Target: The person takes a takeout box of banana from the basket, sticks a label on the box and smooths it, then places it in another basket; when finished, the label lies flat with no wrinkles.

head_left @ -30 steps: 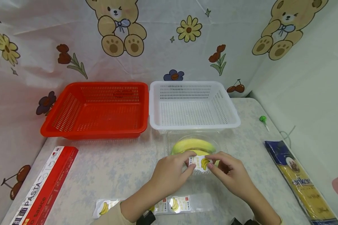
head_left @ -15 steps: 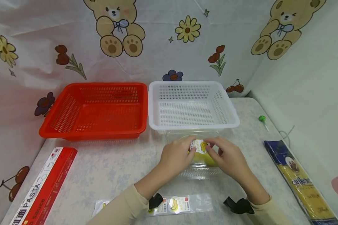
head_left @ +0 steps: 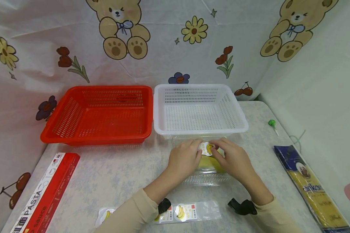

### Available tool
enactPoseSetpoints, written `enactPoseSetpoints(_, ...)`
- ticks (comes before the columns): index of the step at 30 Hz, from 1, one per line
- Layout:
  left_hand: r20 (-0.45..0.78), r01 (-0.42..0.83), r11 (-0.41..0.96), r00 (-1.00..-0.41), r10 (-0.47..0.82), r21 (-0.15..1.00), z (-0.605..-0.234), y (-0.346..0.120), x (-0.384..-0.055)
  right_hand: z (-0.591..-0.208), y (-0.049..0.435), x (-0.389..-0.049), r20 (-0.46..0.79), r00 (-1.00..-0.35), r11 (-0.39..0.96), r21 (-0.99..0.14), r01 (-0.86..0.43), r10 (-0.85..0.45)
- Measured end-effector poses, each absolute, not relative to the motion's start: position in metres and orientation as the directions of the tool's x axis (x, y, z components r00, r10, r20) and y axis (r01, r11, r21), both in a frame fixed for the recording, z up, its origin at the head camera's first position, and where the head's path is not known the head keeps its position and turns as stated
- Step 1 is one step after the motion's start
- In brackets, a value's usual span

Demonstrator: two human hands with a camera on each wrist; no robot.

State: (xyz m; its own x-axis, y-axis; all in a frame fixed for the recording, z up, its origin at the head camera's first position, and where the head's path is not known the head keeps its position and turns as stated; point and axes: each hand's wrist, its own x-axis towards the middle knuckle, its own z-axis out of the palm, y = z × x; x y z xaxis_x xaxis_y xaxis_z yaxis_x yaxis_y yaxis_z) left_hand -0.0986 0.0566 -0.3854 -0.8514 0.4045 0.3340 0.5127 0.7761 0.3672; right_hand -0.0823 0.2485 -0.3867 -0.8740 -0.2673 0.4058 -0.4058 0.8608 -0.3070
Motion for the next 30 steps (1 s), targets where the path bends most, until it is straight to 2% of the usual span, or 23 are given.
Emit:
enactPoseSetpoints(6, 0.344, 0.504, 0.803, -0.85, 0.398, 0.318, -0.389, 0.057, -0.098, -0.388, 0.247, -0.083, 0.386, -0.881, 0.872, -0.286, -0.397, -0.274)
enactPoseSetpoints(17, 0.326, 0.482, 0.812, -0.865, 0.382, 0.33, -0.389, 0.056, -0.097, -0.389, 0.247, -0.084, 0.416, -0.854, 0.873, -0.23, -0.43, -0.311)
enactPoseSetpoints(23, 0.391, 0.501, 0.814, -0.84, 0.376, 0.294, -0.388, 0.053, -0.1, -0.389, 0.252, -0.084, 0.465, -0.834, 0.881, -0.202, -0.428, -0.298)
enactPoseSetpoints(30, 0.446, 0.508, 0.815, -0.82, 0.36, 0.277, -0.391, 0.05, -0.1, -0.393, 0.258, -0.083, 0.465, -0.831, 0.876, -0.205, -0.437, -0.306)
